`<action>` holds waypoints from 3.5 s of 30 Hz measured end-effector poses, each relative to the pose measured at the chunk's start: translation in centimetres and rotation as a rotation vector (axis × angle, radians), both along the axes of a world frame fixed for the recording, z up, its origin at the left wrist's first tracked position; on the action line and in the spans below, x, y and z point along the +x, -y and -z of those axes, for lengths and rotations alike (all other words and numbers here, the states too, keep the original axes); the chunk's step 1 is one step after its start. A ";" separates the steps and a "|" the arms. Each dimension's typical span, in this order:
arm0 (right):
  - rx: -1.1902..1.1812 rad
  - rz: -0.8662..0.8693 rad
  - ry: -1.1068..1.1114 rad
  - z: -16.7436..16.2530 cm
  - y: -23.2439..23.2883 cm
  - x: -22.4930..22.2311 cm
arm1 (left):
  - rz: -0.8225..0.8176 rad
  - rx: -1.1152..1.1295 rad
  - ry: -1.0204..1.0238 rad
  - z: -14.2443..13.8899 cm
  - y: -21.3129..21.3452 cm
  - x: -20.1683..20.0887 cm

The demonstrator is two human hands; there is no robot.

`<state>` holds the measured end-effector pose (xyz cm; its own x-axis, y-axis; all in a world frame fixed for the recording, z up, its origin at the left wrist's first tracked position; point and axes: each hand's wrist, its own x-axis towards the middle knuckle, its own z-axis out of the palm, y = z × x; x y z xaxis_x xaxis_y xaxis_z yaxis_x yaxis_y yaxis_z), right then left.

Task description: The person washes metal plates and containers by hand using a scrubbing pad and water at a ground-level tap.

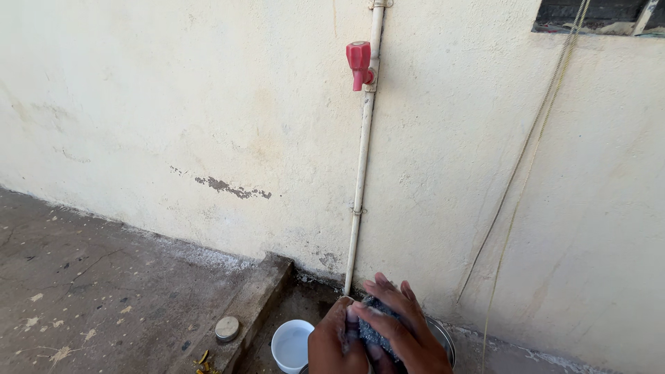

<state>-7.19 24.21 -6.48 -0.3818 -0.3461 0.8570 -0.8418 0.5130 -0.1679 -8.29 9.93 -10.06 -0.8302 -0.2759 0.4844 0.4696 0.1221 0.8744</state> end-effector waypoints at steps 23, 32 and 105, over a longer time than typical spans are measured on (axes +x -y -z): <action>-0.583 -0.004 0.823 -1.2 0.2 -1.4 | -0.131 0.021 0.215 -0.6 0.6 -0.2; -0.061 0.078 0.222 -3.9 0.5 2.2 | 0.051 0.104 0.165 -4.7 0.3 3.0; -0.948 -0.227 1.054 2.7 -0.8 -1.0 | -0.170 0.664 0.076 6.5 3.5 -4.8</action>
<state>-8.18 24.97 -9.14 -0.9872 0.0468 0.1522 -0.1592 -0.2692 -0.9498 -13.14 6.42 -16.57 -0.7742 -0.6233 0.1101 0.4262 -0.3847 0.8188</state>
